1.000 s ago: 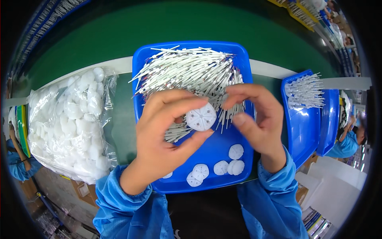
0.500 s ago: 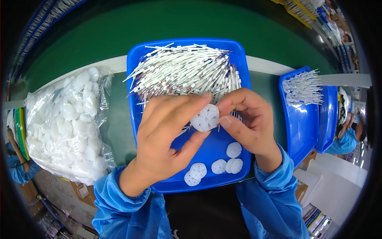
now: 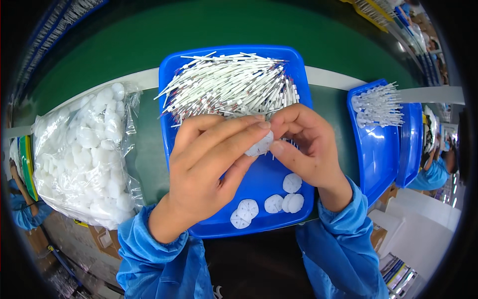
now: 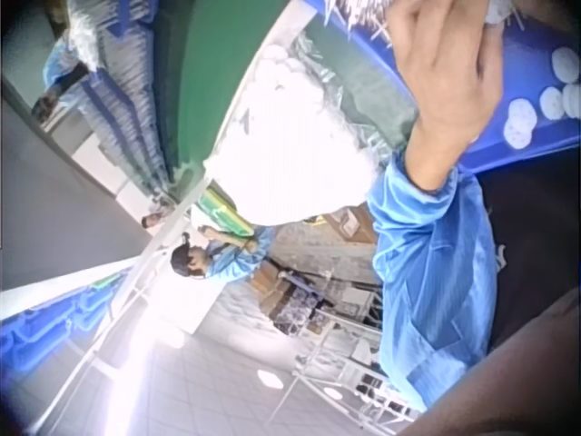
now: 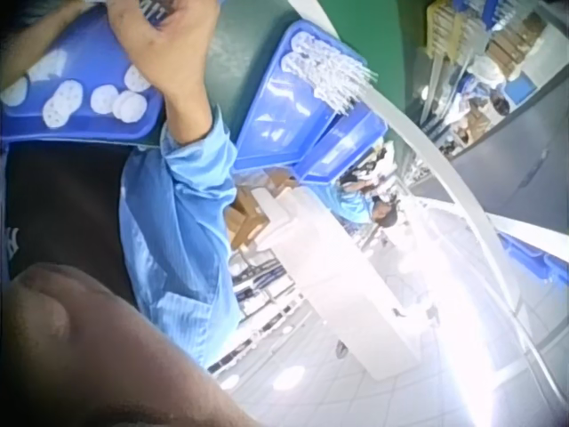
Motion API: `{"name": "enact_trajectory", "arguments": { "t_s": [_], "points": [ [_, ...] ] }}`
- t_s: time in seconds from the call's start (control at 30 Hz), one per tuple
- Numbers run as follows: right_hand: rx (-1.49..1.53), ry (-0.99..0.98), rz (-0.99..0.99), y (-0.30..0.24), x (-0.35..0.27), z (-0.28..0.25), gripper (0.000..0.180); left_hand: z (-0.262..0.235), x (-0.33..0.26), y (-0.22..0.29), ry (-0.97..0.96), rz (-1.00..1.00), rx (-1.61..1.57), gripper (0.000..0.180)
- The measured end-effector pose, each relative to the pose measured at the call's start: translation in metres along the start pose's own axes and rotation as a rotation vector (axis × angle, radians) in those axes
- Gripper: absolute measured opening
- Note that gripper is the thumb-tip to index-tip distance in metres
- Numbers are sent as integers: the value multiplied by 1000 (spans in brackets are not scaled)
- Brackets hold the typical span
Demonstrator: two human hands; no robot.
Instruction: The person inserts white plastic sticks into the holes of small white circular discs. They pick up a disc, insert a stick, and place the assembled unit into a blue tray. The process is repeated continuously throughout the clip.
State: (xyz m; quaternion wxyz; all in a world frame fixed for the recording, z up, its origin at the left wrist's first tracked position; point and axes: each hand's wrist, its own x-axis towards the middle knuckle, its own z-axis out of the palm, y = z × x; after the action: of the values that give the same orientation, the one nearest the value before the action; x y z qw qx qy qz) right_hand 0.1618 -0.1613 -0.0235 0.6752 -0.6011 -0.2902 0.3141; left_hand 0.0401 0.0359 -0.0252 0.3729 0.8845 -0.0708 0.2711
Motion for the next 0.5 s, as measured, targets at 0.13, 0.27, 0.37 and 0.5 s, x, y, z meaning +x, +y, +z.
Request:
{"name": "enact_trajectory", "arguments": {
  "t_s": [0.13,0.27,0.37,0.5],
  "points": [
    [-279,17,-68,-5,-7,-4,20,-1,0,2,14,14,13,63],
    [-944,-51,-333,-11,-31,-9,23,-7,-20,16,-68,-205,-58,74],
    [-1278,-84,-355,-3,-51,-6,26,-5,-40,15,-292,-168,63,81],
    [-1215,-54,-251,-10,-55,-2,22,-7,-37,16,-347,-94,60,54]
  ]
}}
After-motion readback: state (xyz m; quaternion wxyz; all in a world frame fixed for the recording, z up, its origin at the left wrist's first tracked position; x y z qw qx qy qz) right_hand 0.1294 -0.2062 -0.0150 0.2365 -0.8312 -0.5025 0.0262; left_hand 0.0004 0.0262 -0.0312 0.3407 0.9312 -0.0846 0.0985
